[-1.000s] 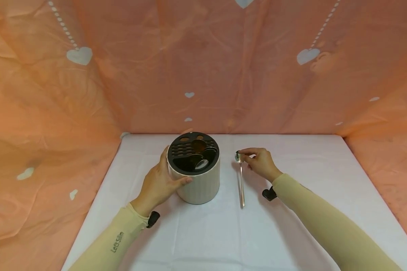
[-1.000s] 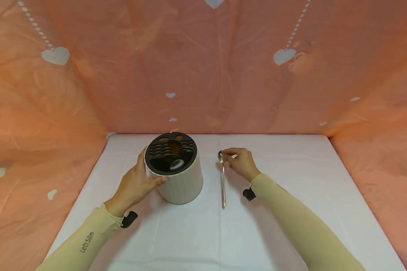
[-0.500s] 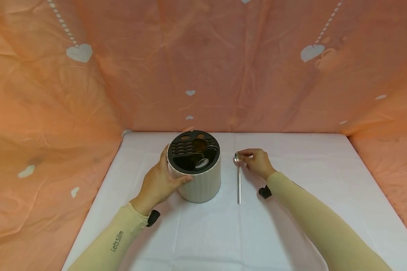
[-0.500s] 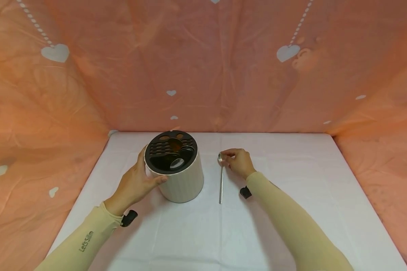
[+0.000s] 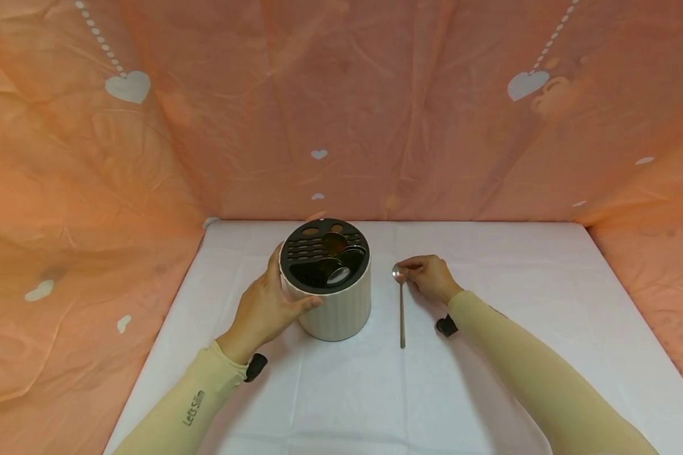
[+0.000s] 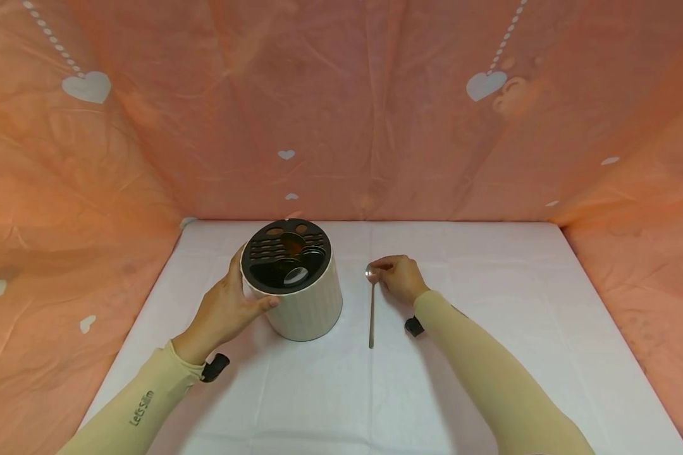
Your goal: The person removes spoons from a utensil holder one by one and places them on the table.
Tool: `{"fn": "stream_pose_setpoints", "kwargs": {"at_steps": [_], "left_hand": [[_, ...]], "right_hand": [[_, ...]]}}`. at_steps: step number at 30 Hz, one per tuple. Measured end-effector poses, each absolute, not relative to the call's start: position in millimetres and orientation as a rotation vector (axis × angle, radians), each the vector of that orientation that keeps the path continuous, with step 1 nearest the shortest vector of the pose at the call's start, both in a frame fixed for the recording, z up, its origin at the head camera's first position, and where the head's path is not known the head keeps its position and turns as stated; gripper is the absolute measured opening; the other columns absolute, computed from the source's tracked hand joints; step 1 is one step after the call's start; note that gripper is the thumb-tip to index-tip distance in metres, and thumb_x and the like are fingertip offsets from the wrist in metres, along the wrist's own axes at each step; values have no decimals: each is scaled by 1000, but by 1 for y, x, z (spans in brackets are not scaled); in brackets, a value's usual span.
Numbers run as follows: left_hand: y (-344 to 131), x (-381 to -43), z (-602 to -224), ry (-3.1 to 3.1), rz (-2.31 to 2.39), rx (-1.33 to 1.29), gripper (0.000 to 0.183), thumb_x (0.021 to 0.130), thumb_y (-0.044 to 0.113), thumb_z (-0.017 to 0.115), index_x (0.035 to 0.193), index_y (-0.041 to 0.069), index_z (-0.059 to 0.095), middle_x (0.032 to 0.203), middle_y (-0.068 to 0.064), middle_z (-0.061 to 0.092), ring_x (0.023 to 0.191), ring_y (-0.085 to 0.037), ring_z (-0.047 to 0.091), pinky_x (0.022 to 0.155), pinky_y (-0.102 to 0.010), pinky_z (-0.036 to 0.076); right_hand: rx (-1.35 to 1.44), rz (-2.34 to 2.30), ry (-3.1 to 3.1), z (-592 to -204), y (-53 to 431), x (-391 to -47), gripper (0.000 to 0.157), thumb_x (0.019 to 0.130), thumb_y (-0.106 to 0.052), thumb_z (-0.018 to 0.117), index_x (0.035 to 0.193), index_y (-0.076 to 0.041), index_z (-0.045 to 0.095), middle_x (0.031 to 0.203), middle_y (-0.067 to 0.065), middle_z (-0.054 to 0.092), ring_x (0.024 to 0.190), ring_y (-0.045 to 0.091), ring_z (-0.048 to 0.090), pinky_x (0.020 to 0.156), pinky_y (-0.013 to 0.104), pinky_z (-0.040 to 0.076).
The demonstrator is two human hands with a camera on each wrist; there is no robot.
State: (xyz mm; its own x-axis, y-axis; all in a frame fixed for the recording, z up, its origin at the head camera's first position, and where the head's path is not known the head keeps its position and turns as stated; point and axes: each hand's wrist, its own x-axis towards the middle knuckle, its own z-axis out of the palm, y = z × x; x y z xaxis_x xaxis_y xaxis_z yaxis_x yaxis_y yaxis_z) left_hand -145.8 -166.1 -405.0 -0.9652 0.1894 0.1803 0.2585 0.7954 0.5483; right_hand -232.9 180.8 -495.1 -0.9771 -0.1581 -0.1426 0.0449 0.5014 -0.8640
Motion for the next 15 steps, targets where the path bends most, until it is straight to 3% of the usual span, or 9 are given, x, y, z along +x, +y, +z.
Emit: {"fn": "stream_pose_setpoints", "kwargs": {"at_steps": [8, 15], "left_hand": [[-166, -146, -406, -2860, -905, -364, 119, 74, 66, 77, 159, 17, 9, 138, -23, 55, 111, -44, 60, 84, -58, 48], [-166, -146, -406, -2862, -903, -355, 121, 73, 67, 78, 159, 15, 10, 136, -25, 56, 109, -44, 61, 83, -58, 48]], "right_hand": [[-176, -1415, 2567, -502, 185, -235, 22, 95, -3, 64, 116, -3, 74, 85, 3, 74, 65, 11, 56, 55, 22, 43], [-257, -1248, 2743, -501, 186, -233, 20, 92, -14, 74, 111, -11, 78, 102, 4, 71, 90, 19, 58, 74, 32, 48]]}}
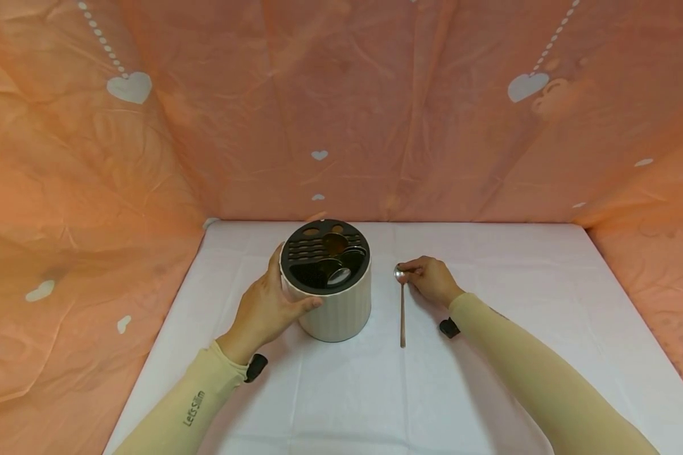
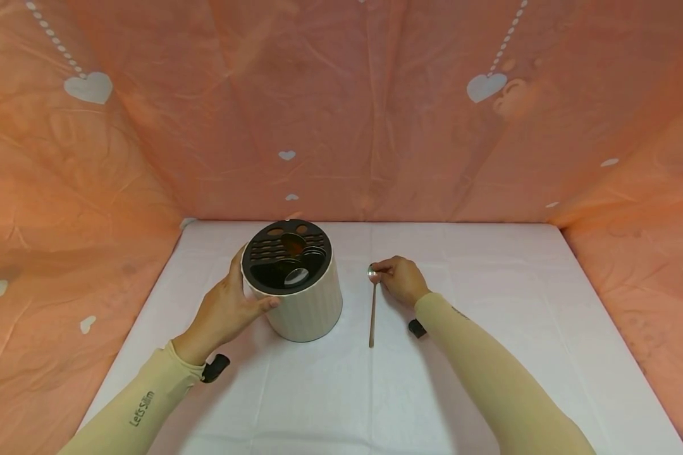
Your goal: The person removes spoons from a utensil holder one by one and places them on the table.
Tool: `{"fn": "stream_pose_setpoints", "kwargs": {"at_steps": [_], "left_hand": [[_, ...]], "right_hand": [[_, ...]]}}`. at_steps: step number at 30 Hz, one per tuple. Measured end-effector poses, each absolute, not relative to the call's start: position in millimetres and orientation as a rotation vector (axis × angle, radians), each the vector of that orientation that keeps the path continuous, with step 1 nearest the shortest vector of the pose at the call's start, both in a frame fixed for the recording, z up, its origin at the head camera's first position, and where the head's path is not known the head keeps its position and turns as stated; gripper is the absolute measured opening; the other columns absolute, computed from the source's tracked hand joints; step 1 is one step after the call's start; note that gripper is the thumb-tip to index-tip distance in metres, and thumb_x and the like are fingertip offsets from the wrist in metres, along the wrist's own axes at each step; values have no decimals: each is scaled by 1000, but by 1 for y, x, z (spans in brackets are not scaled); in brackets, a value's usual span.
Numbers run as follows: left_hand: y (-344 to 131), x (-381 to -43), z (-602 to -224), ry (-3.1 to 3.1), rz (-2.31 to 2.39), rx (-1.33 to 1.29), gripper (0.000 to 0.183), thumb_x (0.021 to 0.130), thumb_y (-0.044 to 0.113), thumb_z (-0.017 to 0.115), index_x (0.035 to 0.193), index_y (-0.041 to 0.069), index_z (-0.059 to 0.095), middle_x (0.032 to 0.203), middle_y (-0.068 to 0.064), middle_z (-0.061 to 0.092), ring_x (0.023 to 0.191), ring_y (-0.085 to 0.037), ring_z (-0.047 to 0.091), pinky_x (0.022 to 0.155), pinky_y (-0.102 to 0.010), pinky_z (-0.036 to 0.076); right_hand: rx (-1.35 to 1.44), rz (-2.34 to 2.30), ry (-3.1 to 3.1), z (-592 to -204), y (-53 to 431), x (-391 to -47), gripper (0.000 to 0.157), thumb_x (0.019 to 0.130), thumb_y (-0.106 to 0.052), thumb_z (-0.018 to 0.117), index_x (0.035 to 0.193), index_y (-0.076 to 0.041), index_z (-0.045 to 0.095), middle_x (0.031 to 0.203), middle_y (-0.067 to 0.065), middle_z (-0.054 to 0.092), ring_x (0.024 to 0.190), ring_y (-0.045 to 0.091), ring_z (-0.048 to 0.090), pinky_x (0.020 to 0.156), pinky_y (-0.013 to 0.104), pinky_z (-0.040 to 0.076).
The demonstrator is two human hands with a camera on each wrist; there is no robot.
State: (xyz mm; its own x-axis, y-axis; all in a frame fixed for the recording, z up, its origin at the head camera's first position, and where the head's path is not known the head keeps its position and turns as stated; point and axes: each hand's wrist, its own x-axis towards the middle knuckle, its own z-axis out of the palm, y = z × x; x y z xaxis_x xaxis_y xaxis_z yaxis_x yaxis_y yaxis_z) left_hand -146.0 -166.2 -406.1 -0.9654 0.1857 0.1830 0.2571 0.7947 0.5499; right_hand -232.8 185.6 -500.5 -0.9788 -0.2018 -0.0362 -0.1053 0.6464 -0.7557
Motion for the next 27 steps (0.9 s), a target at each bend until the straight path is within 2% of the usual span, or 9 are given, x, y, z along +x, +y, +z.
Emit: {"fn": "stream_pose_setpoints", "kwargs": {"at_steps": [4, 7, 16, 23, 27], "left_hand": [[-166, -146, -406, -2867, -898, -342, 122, 72, 68, 78, 159, 15, 11, 134, -25, 56, 109, -44, 62, 83, -58, 48], [-165, -146, -406, -2871, -896, -336, 123, 71, 68, 78, 159, 16, 10, 135, -25, 56, 109, -45, 61, 84, -58, 48], [-165, -145, -406, -2854, -898, -358, 121, 73, 67, 78, 159, 16, 10, 136, -25, 56, 109, -45, 61, 84, -58, 48], [-165, -145, -406, -2855, -887, -369, 120, 74, 67, 77, 159, 15, 10, 135, -26, 56, 108, -45, 62, 83, -58, 48], [-165, -144, -405, -2851, -887, -365, 119, 75, 67, 76, 159, 17, 10, 133, -27, 57, 106, -45, 62, 82, -59, 48]], "right_hand": [[-301, -1191, 2822, -502, 187, -232, 21, 90, -21, 77, 110, -14, 79, 111, 7, 70, 103, 24, 62, 88, 41, 47], [-341, -1167, 2862, -503, 187, -232, 20, 90, -21, 77, 108, -14, 79, 111, 8, 69, 107, 27, 62, 92, 44, 46], [-485, -962, 2989, -502, 190, -232, 15, 90, -9, 72, 102, -13, 80, 105, 5, 66, 104, 28, 63, 92, 47, 47], [-459, -950, 2986, -494, 196, -230, 21, 90, -5, 68, 106, -12, 80, 114, 9, 66, 108, 30, 62, 92, 48, 47], [-386, -963, 2939, -484, 201, -229, 22, 93, -13, 69, 113, -12, 77, 123, 12, 64, 112, 33, 60, 95, 49, 46]]}}
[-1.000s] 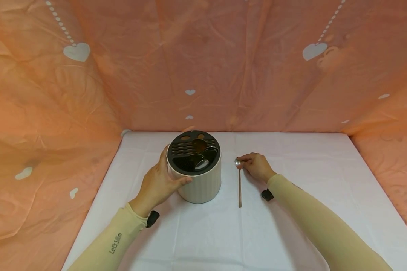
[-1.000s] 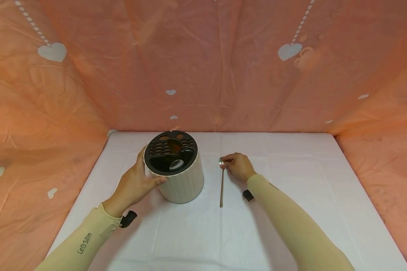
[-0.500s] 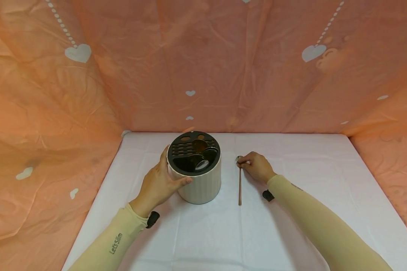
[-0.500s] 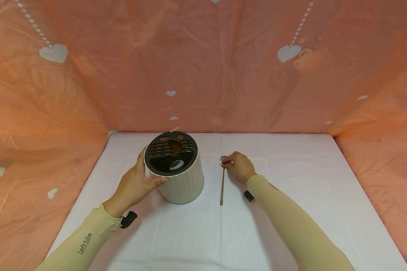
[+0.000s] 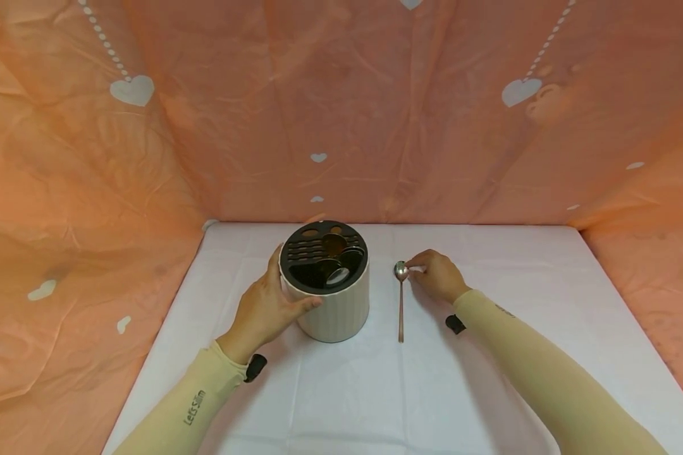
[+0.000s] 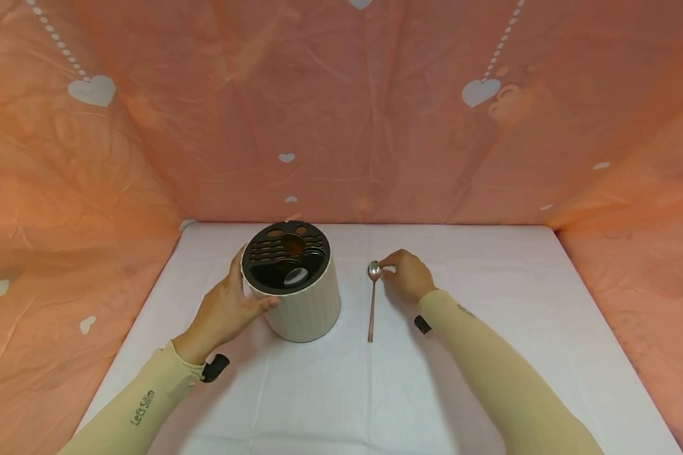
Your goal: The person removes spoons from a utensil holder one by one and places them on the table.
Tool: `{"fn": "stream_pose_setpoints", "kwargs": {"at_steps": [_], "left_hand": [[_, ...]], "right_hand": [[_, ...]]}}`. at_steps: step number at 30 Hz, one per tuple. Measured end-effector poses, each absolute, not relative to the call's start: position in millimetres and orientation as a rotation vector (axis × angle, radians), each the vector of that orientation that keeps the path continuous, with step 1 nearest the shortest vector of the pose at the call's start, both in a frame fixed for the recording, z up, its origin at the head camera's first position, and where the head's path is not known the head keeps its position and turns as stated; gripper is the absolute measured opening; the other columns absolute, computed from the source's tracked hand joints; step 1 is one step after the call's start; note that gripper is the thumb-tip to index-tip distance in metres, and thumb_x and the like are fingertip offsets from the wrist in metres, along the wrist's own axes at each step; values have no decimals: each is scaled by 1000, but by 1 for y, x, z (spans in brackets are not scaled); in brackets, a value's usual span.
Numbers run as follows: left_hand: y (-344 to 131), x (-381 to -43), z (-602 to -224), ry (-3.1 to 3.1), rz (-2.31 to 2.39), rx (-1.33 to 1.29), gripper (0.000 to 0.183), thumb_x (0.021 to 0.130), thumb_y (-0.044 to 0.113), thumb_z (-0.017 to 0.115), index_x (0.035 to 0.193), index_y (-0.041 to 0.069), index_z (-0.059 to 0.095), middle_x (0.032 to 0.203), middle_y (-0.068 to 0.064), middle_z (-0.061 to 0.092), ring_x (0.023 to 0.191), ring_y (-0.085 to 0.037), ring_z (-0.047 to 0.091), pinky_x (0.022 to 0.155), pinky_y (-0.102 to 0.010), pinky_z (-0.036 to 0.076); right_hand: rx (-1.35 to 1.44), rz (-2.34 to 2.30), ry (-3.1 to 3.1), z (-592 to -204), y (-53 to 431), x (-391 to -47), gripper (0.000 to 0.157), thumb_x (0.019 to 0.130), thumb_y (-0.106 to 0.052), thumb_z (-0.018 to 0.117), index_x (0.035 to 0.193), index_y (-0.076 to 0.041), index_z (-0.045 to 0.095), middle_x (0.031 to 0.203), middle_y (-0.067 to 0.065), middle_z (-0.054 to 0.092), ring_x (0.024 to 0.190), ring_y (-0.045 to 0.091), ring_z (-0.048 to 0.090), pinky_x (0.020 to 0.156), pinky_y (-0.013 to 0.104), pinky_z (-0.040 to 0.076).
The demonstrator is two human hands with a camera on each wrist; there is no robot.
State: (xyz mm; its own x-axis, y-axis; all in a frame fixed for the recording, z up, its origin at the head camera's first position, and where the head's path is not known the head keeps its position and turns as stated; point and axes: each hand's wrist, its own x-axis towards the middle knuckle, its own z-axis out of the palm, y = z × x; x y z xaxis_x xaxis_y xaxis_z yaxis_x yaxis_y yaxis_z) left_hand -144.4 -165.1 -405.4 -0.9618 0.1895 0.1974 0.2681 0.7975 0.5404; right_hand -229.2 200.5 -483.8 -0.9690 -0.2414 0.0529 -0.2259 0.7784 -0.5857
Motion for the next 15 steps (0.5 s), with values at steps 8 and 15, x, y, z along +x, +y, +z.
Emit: {"fn": "stream_pose_setpoints", "kwargs": {"at_steps": [8, 15], "left_hand": [[-166, -146, -407, -2820, -901, -382, 117, 75, 65, 78, 159, 20, 10, 126, -27, 61, 102, -45, 64, 79, -58, 49], [-167, -147, -407, -2833, -930, -376, 117, 74, 66, 78, 159, 24, 9, 127, -26, 60, 104, -46, 63, 81, -59, 47]], "right_hand": [[-412, -968, 2848, -450, 212, -219, 34, 95, -15, 65, 128, -6, 68, 130, 16, 61, 97, 30, 64, 88, 46, 48], [-424, -1067, 2826, -418, 218, -204, 35, 95, -19, 69, 130, -11, 67, 123, 11, 62, 65, 17, 58, 62, 34, 48]]}}
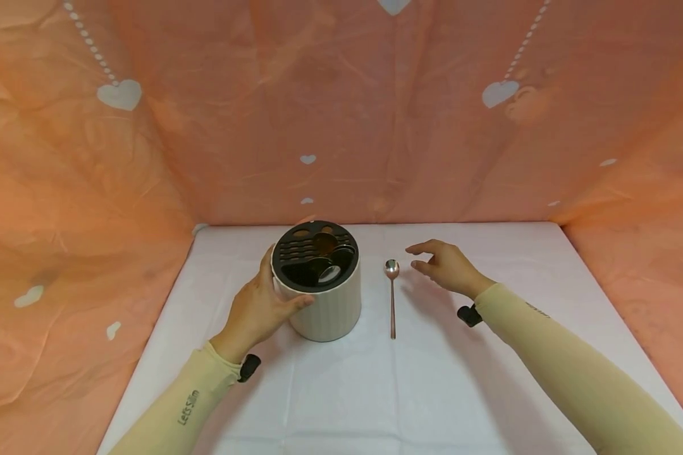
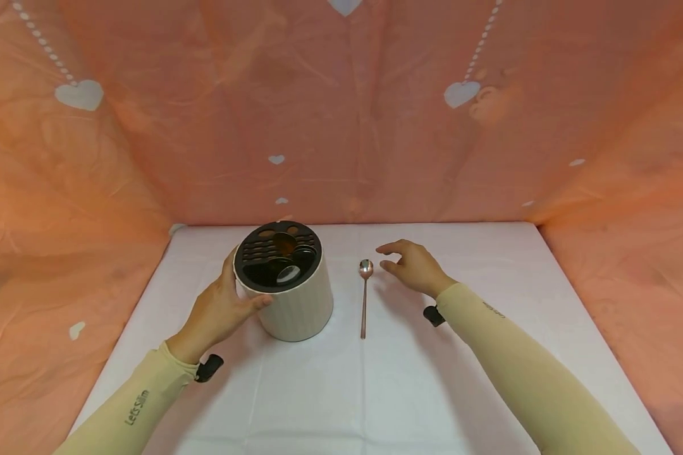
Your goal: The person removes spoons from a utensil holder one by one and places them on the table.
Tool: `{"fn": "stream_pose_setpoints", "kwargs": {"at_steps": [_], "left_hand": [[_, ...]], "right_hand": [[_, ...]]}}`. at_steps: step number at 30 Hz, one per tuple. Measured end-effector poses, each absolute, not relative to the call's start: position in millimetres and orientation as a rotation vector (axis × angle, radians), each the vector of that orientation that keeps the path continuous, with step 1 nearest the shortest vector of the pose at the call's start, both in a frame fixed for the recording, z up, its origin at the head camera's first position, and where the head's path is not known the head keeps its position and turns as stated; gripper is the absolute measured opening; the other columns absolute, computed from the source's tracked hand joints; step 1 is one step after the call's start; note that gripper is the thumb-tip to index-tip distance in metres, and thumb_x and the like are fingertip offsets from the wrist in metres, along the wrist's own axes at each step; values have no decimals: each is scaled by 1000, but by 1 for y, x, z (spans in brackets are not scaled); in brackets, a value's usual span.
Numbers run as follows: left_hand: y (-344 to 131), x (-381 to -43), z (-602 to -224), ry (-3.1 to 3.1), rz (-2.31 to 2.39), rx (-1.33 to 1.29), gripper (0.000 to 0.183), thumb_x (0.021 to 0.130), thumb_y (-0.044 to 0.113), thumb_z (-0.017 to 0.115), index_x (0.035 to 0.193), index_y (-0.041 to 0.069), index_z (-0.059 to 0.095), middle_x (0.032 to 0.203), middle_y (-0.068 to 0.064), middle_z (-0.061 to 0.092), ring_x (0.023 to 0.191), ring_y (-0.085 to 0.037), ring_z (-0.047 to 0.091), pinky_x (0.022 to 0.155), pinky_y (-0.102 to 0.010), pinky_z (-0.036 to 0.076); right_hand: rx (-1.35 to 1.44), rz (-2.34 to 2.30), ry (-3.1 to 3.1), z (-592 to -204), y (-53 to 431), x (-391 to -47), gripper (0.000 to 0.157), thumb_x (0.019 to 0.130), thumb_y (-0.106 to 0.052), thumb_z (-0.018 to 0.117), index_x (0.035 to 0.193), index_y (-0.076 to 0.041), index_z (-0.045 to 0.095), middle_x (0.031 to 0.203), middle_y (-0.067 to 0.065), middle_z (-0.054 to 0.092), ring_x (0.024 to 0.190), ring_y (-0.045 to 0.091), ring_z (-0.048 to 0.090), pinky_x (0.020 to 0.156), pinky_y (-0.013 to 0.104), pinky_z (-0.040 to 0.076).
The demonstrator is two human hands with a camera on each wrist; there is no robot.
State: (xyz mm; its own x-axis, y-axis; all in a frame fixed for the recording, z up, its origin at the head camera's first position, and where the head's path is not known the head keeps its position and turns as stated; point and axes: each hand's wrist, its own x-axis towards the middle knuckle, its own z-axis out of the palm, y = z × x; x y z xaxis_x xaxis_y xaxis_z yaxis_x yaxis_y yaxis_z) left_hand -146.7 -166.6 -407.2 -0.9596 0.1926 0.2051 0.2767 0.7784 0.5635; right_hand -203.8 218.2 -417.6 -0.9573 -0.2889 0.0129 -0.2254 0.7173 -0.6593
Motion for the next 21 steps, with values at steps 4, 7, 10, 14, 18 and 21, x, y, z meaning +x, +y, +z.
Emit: {"fn": "stream_pose_setpoints", "kwargs": {"at_steps": [4, 7, 10, 14, 18, 21], "left_hand": [[-167, -147, -407, -2837, -934, -378, 117, 74, 66, 77, 159, 25, 8, 130, -26, 59, 105, -46, 62, 82, -59, 47], [-167, -146, -407, -2840, -931, -379, 117, 75, 66, 77, 159, 22, 10, 129, -27, 59, 105, -47, 62, 82, -60, 47], [-167, -146, -408, -2845, -932, -374, 117, 74, 67, 77, 159, 22, 11, 129, -27, 59, 105, -47, 62, 81, -60, 47], [-167, -146, -408, -2846, -932, -373, 117, 74, 67, 77, 159, 25, 8, 129, -27, 59, 105, -47, 62, 81, -60, 47], [-167, -146, -408, -2839, -925, -382, 117, 75, 67, 76, 159, 23, 9, 128, -28, 59, 104, -47, 62, 81, -60, 47], [-167, -146, -408, -2834, -919, -387, 116, 75, 66, 76, 159, 22, 9, 127, -28, 60, 104, -47, 62, 81, -60, 47]], "right_hand": [[-468, -1146, 2813, -399, 215, -196, 33, 96, -18, 68, 129, -17, 67, 116, 2, 63, 67, 20, 60, 60, 35, 49], [-555, -1193, 2805, -386, 210, -189, 33, 97, -18, 68, 130, -19, 67, 118, -1, 64, 72, 21, 63, 61, 35, 52], [-646, -1235, 2800, -372, 202, -183, 33, 97, -19, 68, 130, -20, 67, 120, -3, 64, 74, 18, 65, 63, 34, 53], [-724, -1272, 2793, -354, 188, -174, 33, 96, -18, 69, 129, -22, 68, 124, -7, 62, 77, 12, 65, 63, 35, 52], [-790, -1333, 2731, -344, 175, -167, 35, 95, -13, 70, 129, -20, 68, 129, -6, 60, 81, 10, 67, 67, 36, 52], [-830, -1400, 2651, -340, 166, -164, 35, 95, -10, 69, 129, -17, 67, 129, -3, 58, 79, 11, 69, 71, 35, 54]]}}
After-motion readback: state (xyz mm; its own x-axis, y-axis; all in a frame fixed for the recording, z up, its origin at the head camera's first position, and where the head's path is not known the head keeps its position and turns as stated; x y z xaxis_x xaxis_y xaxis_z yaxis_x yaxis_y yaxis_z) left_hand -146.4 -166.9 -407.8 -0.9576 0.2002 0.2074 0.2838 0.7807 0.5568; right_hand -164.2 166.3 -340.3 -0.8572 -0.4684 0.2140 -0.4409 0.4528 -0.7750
